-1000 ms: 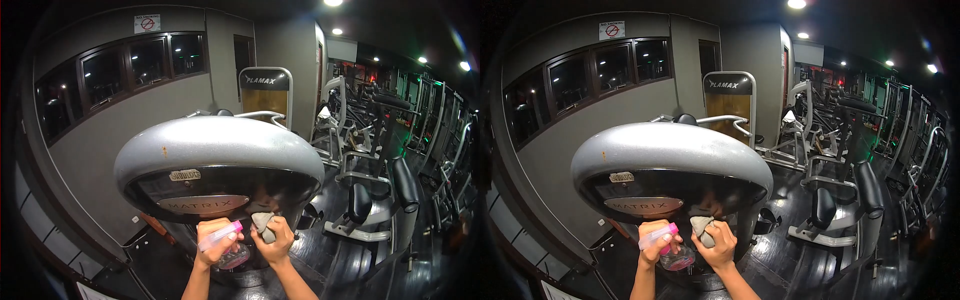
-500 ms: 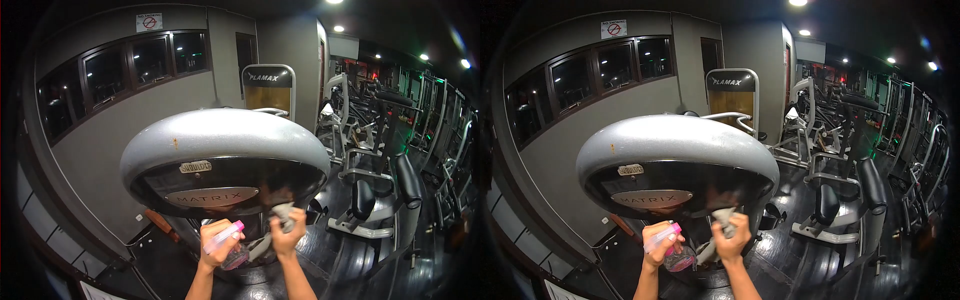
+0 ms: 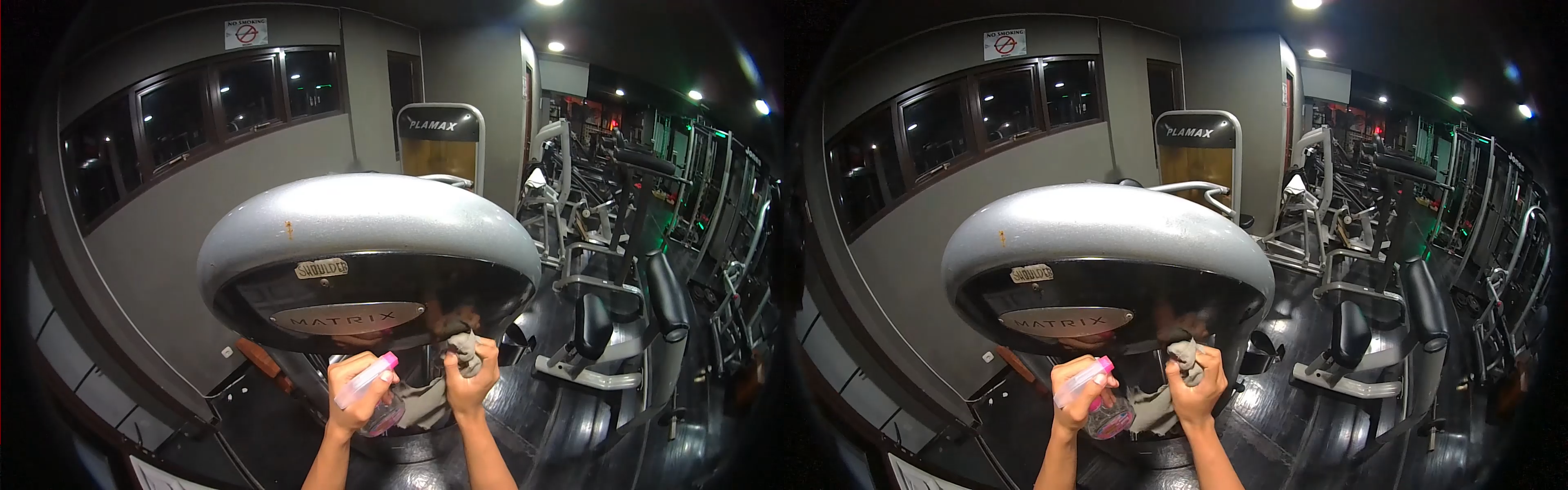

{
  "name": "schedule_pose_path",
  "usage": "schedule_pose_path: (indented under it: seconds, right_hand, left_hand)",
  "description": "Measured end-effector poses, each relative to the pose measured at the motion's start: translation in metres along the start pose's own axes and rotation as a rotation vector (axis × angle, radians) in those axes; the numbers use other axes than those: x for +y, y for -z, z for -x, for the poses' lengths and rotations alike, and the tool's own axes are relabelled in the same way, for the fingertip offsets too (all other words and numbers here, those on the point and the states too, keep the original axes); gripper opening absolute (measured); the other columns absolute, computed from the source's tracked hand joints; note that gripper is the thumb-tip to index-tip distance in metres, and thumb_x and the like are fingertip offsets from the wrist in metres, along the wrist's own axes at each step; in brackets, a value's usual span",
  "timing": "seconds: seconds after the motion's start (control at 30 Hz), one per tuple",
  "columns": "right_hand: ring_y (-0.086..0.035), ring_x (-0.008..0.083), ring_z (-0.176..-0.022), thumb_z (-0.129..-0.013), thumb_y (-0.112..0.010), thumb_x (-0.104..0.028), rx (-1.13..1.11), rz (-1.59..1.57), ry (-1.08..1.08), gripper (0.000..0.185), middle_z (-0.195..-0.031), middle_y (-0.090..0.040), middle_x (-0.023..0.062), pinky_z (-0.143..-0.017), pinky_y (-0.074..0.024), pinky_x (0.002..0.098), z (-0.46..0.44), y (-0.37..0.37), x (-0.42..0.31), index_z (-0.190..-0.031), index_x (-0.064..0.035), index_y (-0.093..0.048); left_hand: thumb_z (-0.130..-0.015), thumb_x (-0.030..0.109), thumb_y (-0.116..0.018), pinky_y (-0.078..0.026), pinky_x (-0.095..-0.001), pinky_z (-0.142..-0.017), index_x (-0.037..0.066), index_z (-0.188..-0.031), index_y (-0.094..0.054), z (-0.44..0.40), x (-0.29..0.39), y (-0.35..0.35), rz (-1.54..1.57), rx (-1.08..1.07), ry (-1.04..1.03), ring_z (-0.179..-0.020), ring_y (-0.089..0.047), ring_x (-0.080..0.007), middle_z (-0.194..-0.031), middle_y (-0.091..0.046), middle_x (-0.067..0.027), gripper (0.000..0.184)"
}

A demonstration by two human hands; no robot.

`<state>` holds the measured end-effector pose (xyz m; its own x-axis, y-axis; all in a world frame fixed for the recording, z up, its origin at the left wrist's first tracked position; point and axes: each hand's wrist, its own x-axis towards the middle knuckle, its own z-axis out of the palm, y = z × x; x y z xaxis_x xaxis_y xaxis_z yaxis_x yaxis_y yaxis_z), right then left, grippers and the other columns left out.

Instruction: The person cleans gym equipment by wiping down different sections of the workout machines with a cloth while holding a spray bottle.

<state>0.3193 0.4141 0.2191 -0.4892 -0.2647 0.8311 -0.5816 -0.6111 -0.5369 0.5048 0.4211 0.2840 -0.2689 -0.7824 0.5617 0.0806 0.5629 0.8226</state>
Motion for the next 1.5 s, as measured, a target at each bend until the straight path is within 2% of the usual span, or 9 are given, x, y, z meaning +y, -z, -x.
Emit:
schedule_pose_path:
  seconds: [0.23,0.47,0.67,0.87,0.97,1.1,1.23,1.33,1.5]
  right_hand:
    - [-0.064,0.0302,-0.073,-0.064,-0.086,-0.015,-0.227,0.05,0.153,0.04,-0.088,-0.062,0.0109,-0.06,-0.0517,0.0383,0.015,-0.023,-0.029,-0.091,-0.0095,-0.057]
    - [-0.065,0.0313,-0.075,-0.065,-0.082,-0.01,0.004,0.122,0.035,0.033,-0.089,-0.064,0.0136,-0.066,-0.0535,0.0399,-0.007,-0.007,-0.03,-0.09,-0.0068,-0.06]
    - [-0.065,0.0283,-0.075,-0.057,-0.088,-0.015,-0.26,0.072,0.236,0.043,-0.087,-0.066,0.0082,-0.064,-0.0533,0.0363,-0.012,-0.024,-0.06,-0.094,-0.0094,-0.067]
    - [-0.064,0.0302,-0.07,-0.061,-0.079,-0.011,0.034,0.033,0.108,0.035,-0.084,-0.063,0.0158,-0.064,-0.053,0.0387,-0.011,0.014,-0.034,-0.088,-0.0033,-0.058]
    - [-0.064,0.0311,-0.071,-0.061,-0.081,-0.01,0.008,0.098,0.164,0.036,-0.086,-0.064,0.016,-0.064,-0.0522,0.0394,-0.019,0.021,-0.041,-0.09,-0.0033,-0.059]
    - [-0.064,0.0321,-0.074,-0.06,-0.083,-0.006,-0.07,0.129,0.181,0.04,-0.087,-0.064,0.015,-0.065,-0.0521,0.038,-0.041,0.001,-0.059,-0.093,-0.005,-0.062]
    - [-0.064,0.0241,-0.076,-0.055,-0.087,-0.015,-0.281,0.099,0.273,0.043,-0.091,-0.067,0.0034,-0.063,-0.0521,0.0348,-0.033,-0.018,-0.072,-0.094,-0.0127,-0.07]
    - [-0.065,0.0242,-0.075,-0.054,-0.086,-0.015,-0.368,0.13,0.249,0.042,-0.091,-0.067,0.004,-0.064,-0.0531,0.0342,-0.025,-0.014,-0.065,-0.093,-0.0128,-0.07]
    - [-0.065,0.0298,-0.076,-0.055,-0.086,-0.008,-0.075,0.128,0.231,0.043,-0.09,-0.067,0.0119,-0.066,-0.0537,0.0376,-0.038,-0.007,-0.052,-0.094,-0.0076,-0.067]
  left_hand:
    - [-0.087,0.015,-0.064,-0.044,-0.024,-0.048,-0.003,-0.075,-0.067,0.008,0.004,0.005,-0.036,0.074,-0.016,-0.05,-0.061,-0.0119,-0.066,-0.063,-0.0073,0.022]
    - [-0.086,0.016,-0.063,-0.045,-0.0245,-0.049,-0.004,-0.074,-0.066,0.015,0.01,0.017,-0.106,0.074,-0.031,-0.049,-0.061,-0.0132,-0.066,-0.063,-0.0087,0.024]
    - [-0.085,0.015,-0.065,-0.041,-0.0264,-0.048,-0.002,-0.074,-0.067,0.011,0.007,0.014,-0.094,0.089,-0.047,-0.049,-0.058,-0.0134,-0.061,-0.06,-0.0063,0.02]
    - [-0.083,0.016,-0.067,-0.038,-0.0291,-0.048,0.0,-0.071,-0.064,-0.002,0.009,0.005,-0.13,0.087,-0.115,-0.048,-0.053,-0.015,-0.057,-0.055,-0.0054,0.02]
    - [-0.086,0.021,-0.063,-0.043,-0.0254,-0.046,-0.005,-0.072,-0.062,-0.003,0.014,0.0,-0.031,0.098,-0.057,-0.047,-0.058,-0.0143,-0.061,-0.059,-0.0085,0.029]
    - [-0.086,0.025,-0.063,-0.048,-0.0239,-0.045,-0.008,-0.074,-0.061,0.001,0.012,0.002,-0.028,0.118,-0.059,-0.047,-0.06,-0.0148,-0.069,-0.062,-0.0123,0.035]
    - [-0.085,0.024,-0.062,-0.049,-0.0242,-0.046,-0.009,-0.077,-0.063,0.004,0.017,0.007,-0.006,0.131,-0.047,-0.048,-0.061,-0.0151,-0.073,-0.063,-0.0133,0.035]
    - [-0.085,0.014,-0.063,-0.047,-0.0237,-0.049,-0.007,-0.076,-0.065,0.01,0.019,0.014,0.131,0.189,-0.021,-0.051,-0.061,-0.0127,-0.069,-0.061,-0.0094,0.023]
    - [-0.083,0.015,-0.062,-0.046,-0.0234,-0.05,-0.007,-0.074,-0.065,0.018,0.018,0.03,0.038,0.193,-0.049,-0.05,-0.06,-0.0124,-0.07,-0.063,-0.0106,0.024]
